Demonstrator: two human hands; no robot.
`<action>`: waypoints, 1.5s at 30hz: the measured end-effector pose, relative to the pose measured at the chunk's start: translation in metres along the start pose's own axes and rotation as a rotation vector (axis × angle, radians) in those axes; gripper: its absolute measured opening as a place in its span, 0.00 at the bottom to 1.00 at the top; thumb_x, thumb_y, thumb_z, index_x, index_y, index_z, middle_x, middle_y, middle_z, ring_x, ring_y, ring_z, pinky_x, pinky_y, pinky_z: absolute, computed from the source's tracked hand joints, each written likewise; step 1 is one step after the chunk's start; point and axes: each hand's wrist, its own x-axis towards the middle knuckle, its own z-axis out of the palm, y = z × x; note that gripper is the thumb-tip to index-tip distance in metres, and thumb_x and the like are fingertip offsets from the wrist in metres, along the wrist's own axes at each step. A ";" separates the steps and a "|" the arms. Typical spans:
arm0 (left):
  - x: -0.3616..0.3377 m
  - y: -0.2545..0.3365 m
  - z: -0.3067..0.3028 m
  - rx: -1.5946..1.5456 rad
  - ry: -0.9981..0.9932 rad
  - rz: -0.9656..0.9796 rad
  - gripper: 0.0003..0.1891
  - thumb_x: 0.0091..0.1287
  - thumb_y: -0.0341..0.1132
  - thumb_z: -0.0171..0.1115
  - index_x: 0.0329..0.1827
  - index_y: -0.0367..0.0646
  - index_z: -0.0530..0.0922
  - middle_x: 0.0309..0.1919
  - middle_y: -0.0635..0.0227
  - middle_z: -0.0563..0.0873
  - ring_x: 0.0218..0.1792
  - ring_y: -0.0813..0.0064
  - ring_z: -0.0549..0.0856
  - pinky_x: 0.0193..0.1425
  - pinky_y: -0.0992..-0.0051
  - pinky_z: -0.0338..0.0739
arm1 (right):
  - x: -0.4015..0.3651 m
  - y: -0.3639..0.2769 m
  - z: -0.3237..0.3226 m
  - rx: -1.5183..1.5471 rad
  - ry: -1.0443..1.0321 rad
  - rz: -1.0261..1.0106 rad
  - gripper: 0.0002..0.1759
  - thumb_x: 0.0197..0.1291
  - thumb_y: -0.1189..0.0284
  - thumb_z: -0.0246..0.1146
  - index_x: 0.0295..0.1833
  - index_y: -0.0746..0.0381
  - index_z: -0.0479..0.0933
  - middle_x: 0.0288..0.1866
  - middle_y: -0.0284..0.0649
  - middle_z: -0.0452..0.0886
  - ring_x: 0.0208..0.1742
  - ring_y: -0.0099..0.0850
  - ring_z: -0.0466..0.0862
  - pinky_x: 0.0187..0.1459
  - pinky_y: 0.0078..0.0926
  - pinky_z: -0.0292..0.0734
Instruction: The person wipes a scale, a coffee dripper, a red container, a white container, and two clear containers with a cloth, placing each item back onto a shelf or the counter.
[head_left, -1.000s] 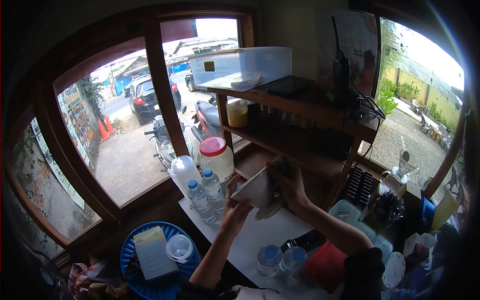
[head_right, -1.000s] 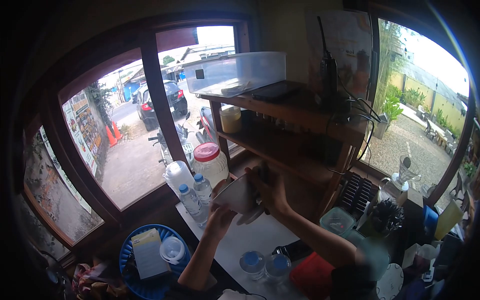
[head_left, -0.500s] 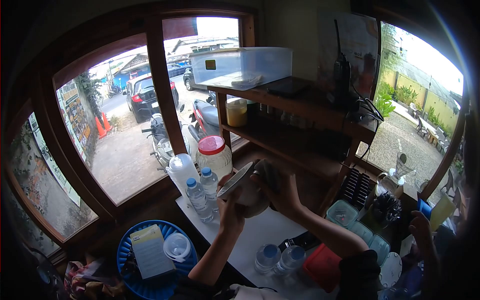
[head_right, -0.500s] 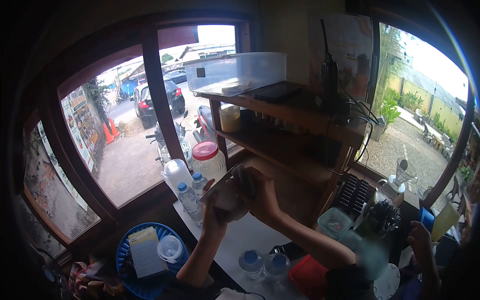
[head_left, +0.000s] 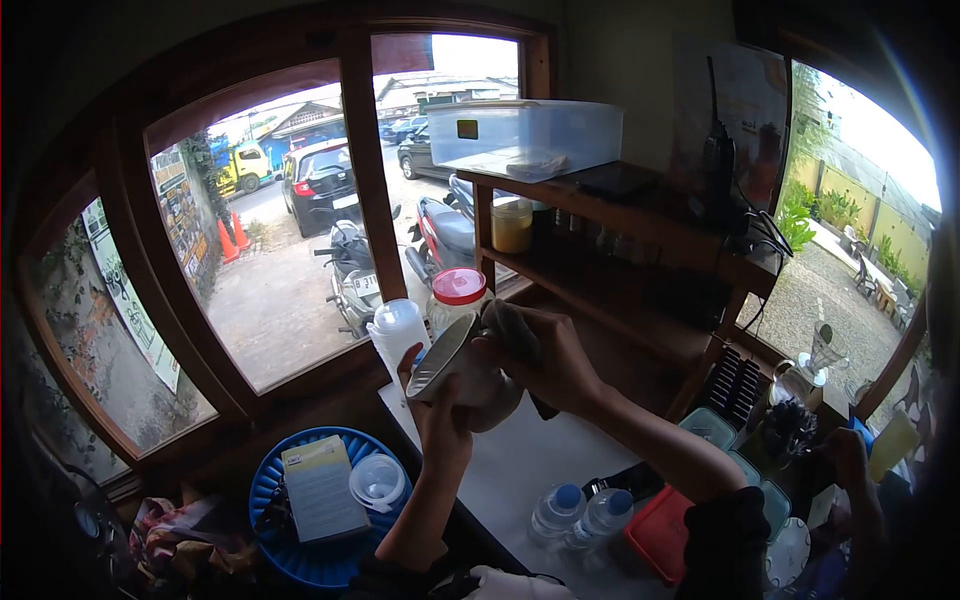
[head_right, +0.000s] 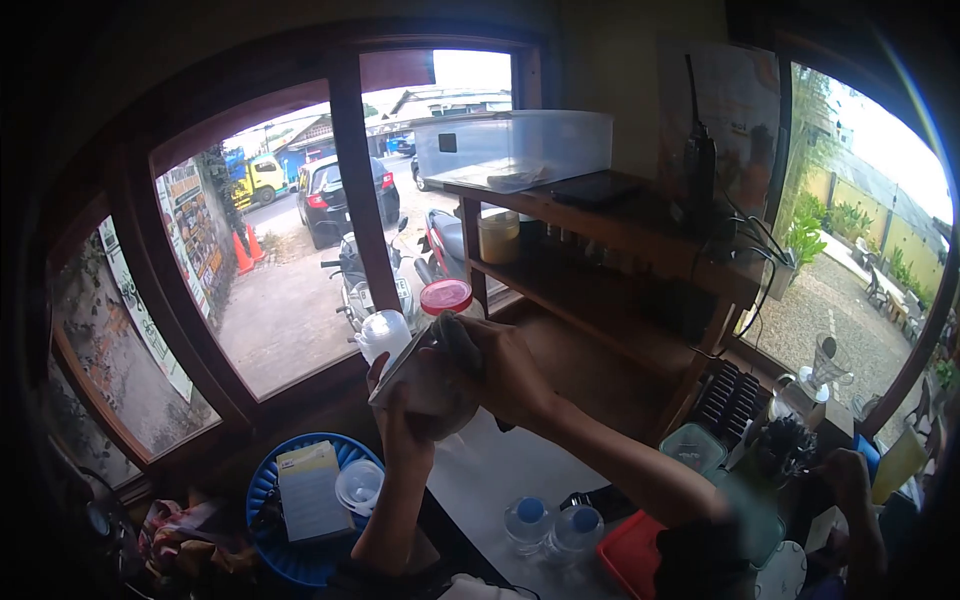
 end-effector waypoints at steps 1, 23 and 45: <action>0.002 0.012 -0.004 -0.025 0.009 0.009 0.34 0.61 0.36 0.66 0.68 0.48 0.57 0.59 0.58 0.70 0.60 0.63 0.73 0.64 0.66 0.71 | 0.005 -0.007 0.010 0.032 0.005 -0.048 0.15 0.57 0.69 0.67 0.45 0.69 0.78 0.37 0.46 0.82 0.37 0.33 0.84 0.40 0.30 0.79; 0.032 0.144 -0.072 -0.435 -0.008 -0.077 0.31 0.71 0.54 0.50 0.69 0.43 0.60 0.62 0.59 0.73 0.64 0.64 0.73 0.68 0.61 0.69 | 0.140 -0.065 0.189 0.707 -0.035 0.285 0.19 0.61 0.59 0.64 0.32 0.67 0.78 0.24 0.34 0.79 0.25 0.19 0.79 0.27 0.20 0.73; 0.088 0.118 -0.130 -0.214 -0.403 -0.230 0.28 0.73 0.52 0.44 0.65 0.37 0.65 0.56 0.56 0.78 0.57 0.67 0.78 0.71 0.65 0.64 | 0.006 -0.042 0.212 -0.214 0.289 -0.219 0.25 0.44 0.75 0.62 0.53 0.67 0.78 0.56 0.53 0.78 0.62 0.48 0.75 0.62 0.43 0.67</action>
